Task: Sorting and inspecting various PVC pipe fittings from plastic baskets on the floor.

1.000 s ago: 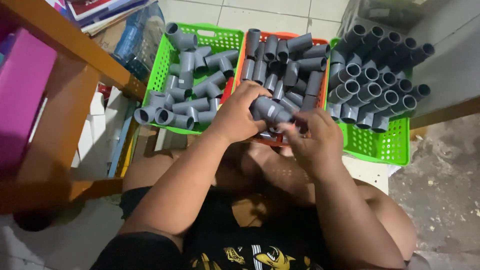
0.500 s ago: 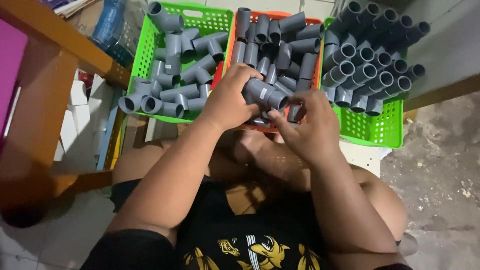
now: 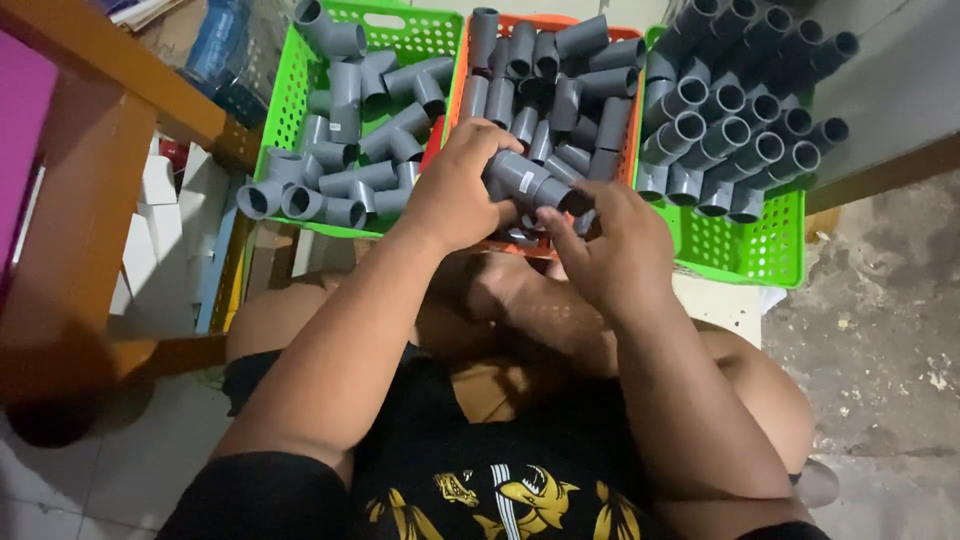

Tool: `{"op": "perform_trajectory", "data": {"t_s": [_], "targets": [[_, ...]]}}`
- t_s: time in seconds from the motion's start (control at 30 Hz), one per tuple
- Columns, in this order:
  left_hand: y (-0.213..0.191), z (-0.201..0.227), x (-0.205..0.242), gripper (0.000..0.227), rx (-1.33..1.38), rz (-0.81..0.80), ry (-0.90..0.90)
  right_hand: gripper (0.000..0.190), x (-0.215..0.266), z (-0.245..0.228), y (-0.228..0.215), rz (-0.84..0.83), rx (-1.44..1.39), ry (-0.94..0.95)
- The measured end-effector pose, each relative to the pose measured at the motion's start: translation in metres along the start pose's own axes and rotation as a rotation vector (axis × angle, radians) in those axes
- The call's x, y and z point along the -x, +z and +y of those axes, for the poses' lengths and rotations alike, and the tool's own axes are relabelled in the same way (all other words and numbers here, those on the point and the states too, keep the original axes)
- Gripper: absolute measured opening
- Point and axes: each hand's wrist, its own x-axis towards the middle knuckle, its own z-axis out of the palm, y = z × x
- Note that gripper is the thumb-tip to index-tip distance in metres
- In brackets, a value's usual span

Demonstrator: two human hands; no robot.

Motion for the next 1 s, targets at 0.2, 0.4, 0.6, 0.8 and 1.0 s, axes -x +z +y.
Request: {"op": "perform_trajectory", "data": {"t_s": [0.2,0.4,0.6,0.8,1.0], "targets": [[0.002,-0.002,0.001,0.058,-0.013,-0.001,0.008,0.059,-0.005,-0.013,-0.008,-0.168,-0.163,0.297],[0.006,-0.011,-0.002,0.058,0.039,0.039,0.059,0.039,0.003,-0.004,-0.005,0.086,-0.233,0.059],[0.003,-0.008,0.002,0.054,0.120,0.064,0.087,0.042,-0.001,0.000,-0.004,0.310,-0.290,-0.136],[0.005,-0.012,0.001,0.057,0.122,0.057,0.045,0.043,0.002,-0.009,-0.001,0.292,-0.306,-0.183],[0.001,-0.005,-0.001,0.054,0.121,0.046,0.030,0.044,0.002,-0.012,0.003,0.302,-0.338,-0.200]]}}
